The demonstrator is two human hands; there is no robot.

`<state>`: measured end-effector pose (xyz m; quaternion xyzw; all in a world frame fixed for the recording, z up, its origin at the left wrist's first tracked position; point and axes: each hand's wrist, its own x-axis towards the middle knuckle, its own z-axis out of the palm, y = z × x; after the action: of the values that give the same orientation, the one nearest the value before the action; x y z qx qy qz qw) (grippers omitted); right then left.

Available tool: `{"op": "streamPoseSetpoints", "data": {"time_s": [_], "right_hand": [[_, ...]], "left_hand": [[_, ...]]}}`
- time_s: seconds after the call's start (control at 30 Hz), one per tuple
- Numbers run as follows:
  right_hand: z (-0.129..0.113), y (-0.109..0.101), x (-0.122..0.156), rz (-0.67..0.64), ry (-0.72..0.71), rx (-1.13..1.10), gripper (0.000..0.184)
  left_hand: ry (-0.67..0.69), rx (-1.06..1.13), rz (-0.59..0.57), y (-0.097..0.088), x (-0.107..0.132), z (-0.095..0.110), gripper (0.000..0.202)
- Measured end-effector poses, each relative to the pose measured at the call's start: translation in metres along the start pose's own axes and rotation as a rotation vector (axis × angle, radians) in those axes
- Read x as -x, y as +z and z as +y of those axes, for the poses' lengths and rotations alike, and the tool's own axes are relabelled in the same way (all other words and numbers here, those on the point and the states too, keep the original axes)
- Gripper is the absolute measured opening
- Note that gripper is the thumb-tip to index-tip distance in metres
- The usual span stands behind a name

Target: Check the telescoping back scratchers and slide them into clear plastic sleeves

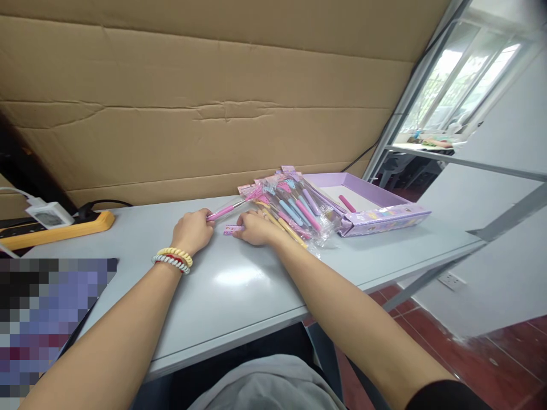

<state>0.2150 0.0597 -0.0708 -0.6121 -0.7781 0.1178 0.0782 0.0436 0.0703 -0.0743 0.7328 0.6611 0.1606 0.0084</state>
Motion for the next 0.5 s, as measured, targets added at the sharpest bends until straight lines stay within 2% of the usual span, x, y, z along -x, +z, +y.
{"op": "streamPoseSetpoints", "data": {"time_s": [0.17,0.33,0.5], "right_hand": [[0.0,-0.008,0.002,-0.087,0.007,-0.045,0.042],[0.002,-0.007,0.0,0.008,-0.037,-0.07,0.044],[0.006,0.003,-0.003,0.073,-0.249,-0.201,0.014]], "left_hand": [[-0.002,-0.001,0.002,0.0,0.0,-0.001,0.037],[0.005,0.017,0.0,-0.001,0.0,-0.001,0.037],[0.006,0.019,0.001,-0.001,0.0,0.0,0.038]]}}
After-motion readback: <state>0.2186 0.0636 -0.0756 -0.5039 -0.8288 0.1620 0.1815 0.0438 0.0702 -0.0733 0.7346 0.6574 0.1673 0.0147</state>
